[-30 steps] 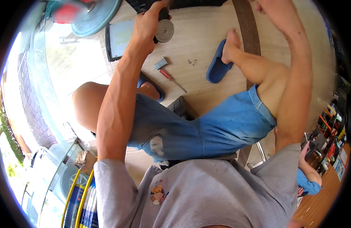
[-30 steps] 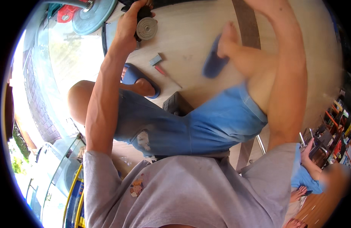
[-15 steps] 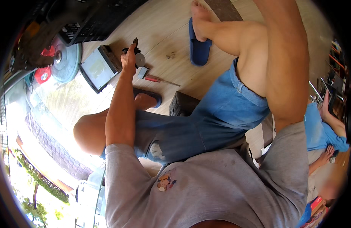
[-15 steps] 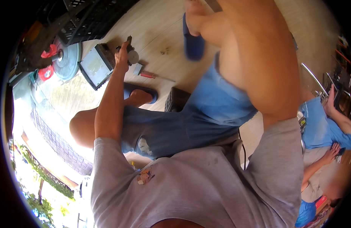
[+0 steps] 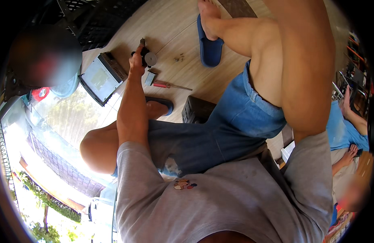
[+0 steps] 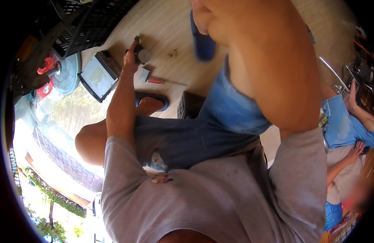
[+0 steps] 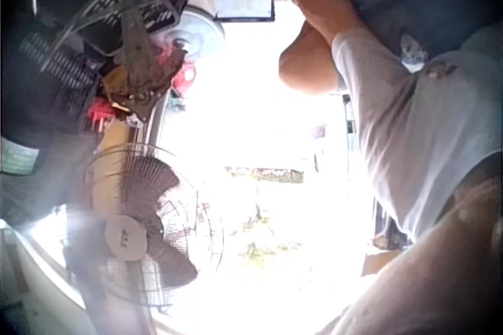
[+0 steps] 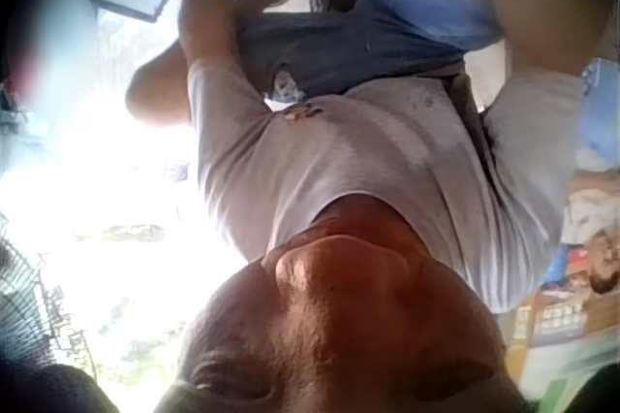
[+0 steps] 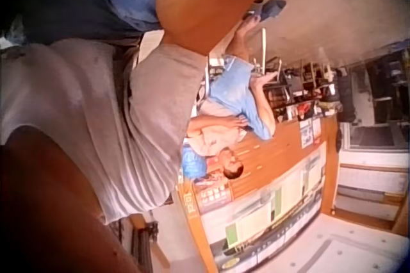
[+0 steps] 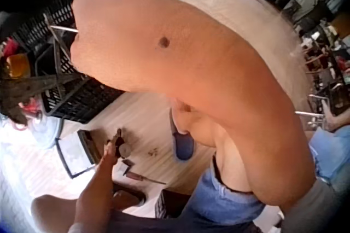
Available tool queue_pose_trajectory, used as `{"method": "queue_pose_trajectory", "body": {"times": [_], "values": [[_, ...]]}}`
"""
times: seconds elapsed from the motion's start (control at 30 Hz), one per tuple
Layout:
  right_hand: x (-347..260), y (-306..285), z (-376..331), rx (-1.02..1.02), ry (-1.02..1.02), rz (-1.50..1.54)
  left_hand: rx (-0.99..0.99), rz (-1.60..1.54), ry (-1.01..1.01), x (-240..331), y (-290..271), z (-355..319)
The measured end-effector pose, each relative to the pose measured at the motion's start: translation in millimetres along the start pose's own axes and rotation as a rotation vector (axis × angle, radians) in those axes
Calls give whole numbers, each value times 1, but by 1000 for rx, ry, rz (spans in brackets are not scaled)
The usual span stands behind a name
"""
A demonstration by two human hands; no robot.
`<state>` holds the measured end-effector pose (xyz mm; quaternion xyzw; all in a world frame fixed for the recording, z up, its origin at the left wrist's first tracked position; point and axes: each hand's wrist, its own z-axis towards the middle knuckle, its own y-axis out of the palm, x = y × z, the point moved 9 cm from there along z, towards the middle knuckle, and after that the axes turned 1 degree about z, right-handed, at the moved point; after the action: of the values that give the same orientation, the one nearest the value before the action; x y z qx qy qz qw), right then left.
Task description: The person disassembles a small electric motor while sitting on the floor, using a screwdriver to pry out internal components and wires from the housing.
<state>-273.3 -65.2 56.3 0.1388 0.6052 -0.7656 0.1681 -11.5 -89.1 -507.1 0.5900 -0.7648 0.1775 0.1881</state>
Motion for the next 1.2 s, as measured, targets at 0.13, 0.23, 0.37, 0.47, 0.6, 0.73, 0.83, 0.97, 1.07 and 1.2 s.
{"method": "queue_pose_trajectory", "body": {"times": [0.13, 0.23, 0.37, 0.47, 0.6, 0.73, 0.83, 0.97, 1.07, 1.2], "values": [[-5, 2, -4, 3, -8, 8, 4, -11, 27, -6, -5, -6], [-9, 4, -7, 7, -18, 13, 87, 11, 33, -4, -10, -12], [-14, 4, -14, 14, -32, 15, 216, 123, 67, 0, -16, -10], [-15, 2, -15, 25, -42, 12, 286, 305, 232, 12, -22, -14], [-16, 2, -10, 41, -56, 17, 288, 422, 362, 17, -28, -27], [-18, 3, -5, 53, -72, 24, 311, 632, 484, 10, -36, -47], [-21, 5, -2, 60, -85, 25, 316, 843, 519, -11, -43, -61], [-26, 13, 6, 78, -117, 19, 254, 975, 596, -39, -41, -82], [-29, 23, 13, 96, -141, 12, 219, 1106, 552, -50, -38, -87], [-36, 27, 13, 174, -212, 14, 159, 1251, 482, -53, -32, -81]]}}
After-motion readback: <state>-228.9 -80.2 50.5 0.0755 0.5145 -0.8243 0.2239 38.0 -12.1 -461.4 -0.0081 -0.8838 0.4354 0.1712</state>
